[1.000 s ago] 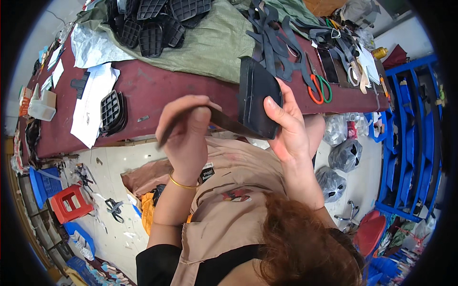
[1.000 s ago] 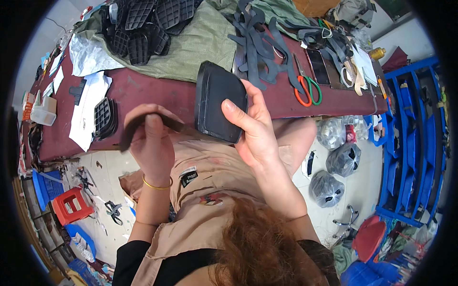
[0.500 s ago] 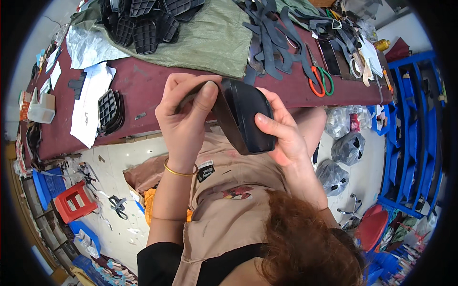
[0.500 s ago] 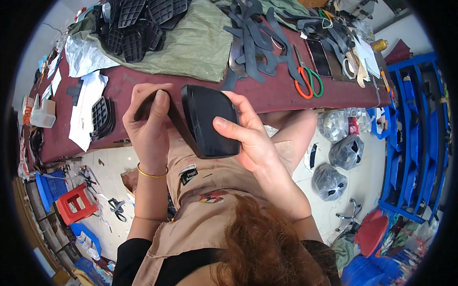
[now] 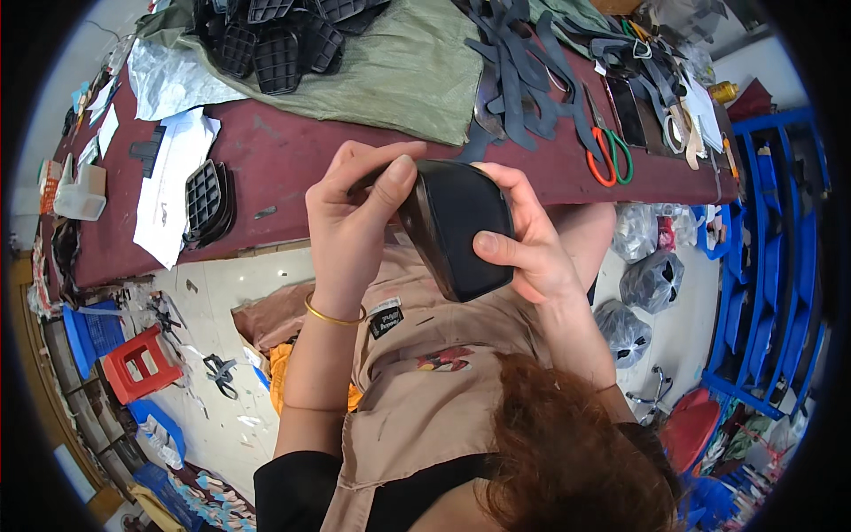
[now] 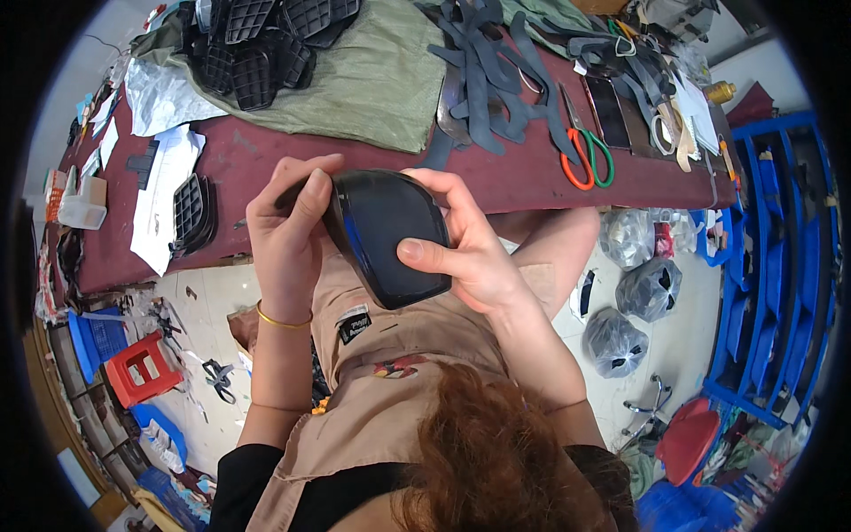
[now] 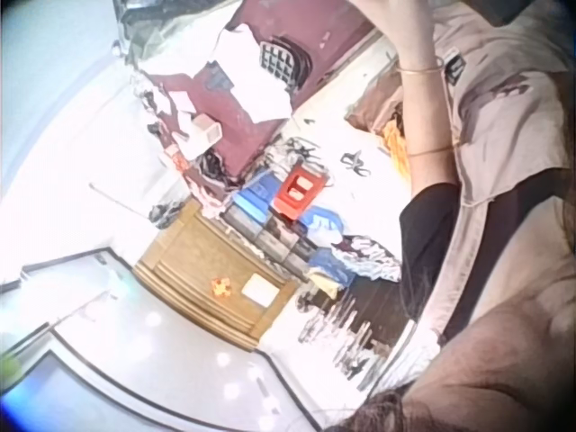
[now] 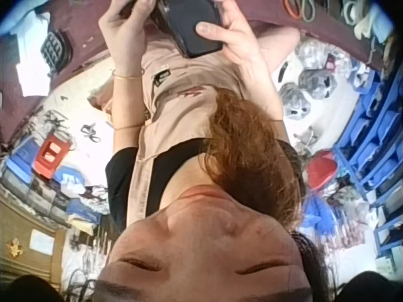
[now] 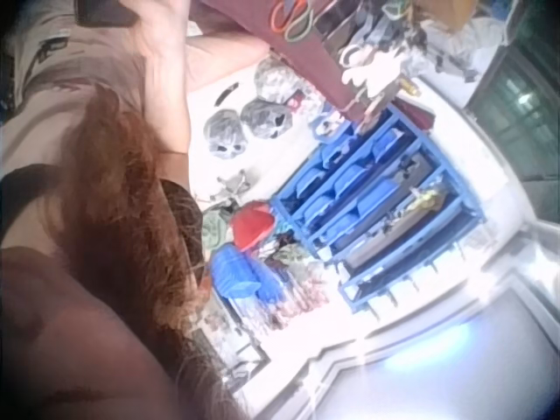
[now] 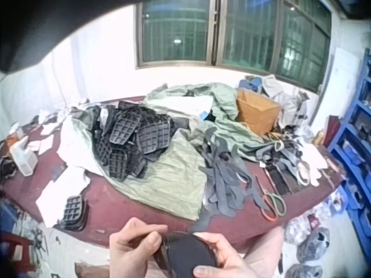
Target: The recorder is assembling and inspecting various components for shoe manufacturing, such as attaching straps and checking soles.
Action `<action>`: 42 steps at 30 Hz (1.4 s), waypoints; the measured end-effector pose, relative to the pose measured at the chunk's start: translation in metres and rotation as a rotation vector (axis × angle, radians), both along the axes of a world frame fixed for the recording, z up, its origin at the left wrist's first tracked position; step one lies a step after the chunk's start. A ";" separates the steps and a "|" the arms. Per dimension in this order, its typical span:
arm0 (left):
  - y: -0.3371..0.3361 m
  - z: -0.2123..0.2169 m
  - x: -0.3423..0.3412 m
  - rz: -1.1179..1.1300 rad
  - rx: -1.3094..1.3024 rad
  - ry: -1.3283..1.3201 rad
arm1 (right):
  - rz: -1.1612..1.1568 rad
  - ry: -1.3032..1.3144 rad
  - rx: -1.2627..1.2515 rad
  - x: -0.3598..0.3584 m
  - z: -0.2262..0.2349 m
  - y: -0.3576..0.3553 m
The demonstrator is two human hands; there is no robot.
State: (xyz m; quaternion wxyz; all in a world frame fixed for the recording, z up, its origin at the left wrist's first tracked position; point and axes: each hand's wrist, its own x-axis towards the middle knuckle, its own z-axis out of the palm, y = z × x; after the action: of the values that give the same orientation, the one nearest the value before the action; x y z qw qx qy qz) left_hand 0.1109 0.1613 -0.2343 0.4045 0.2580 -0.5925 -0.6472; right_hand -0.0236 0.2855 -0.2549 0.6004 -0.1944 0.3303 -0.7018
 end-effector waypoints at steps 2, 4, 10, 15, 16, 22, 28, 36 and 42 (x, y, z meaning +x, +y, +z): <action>-0.001 -0.001 0.000 -0.053 0.127 0.016 | 0.004 0.068 -0.056 -0.005 -0.004 0.000; -0.002 -0.007 0.000 -0.085 0.196 0.042 | 0.012 0.254 -0.104 -0.011 -0.008 0.001; 0.008 -0.021 -0.010 -0.342 0.968 0.313 | -0.006 0.669 -0.214 -0.019 -0.018 0.004; 0.017 -0.028 -0.016 -0.162 0.730 0.257 | -0.031 0.439 -0.092 -0.011 -0.009 -0.001; 0.018 -0.025 -0.018 -0.160 0.732 0.258 | -0.028 0.439 -0.090 -0.019 -0.010 -0.007; 0.016 -0.022 -0.025 -0.071 0.686 0.263 | -0.004 0.607 0.107 -0.016 -0.014 -0.045; 0.011 -0.016 -0.020 -0.062 0.667 0.108 | -0.102 0.323 0.189 -0.009 -0.019 -0.049; -0.014 -0.051 -0.050 -0.163 0.222 -0.042 | 0.015 -0.326 0.323 -0.004 -0.001 -0.039; 0.021 -0.064 -0.031 -0.479 0.072 0.133 | -0.148 -0.428 0.268 -0.032 0.012 -0.041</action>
State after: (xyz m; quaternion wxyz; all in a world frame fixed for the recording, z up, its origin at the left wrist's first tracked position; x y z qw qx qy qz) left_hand 0.0796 0.1825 -0.2988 0.2682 0.0813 -0.5854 -0.7607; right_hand -0.0553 0.2442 -0.2431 0.6242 0.0645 0.2992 -0.7188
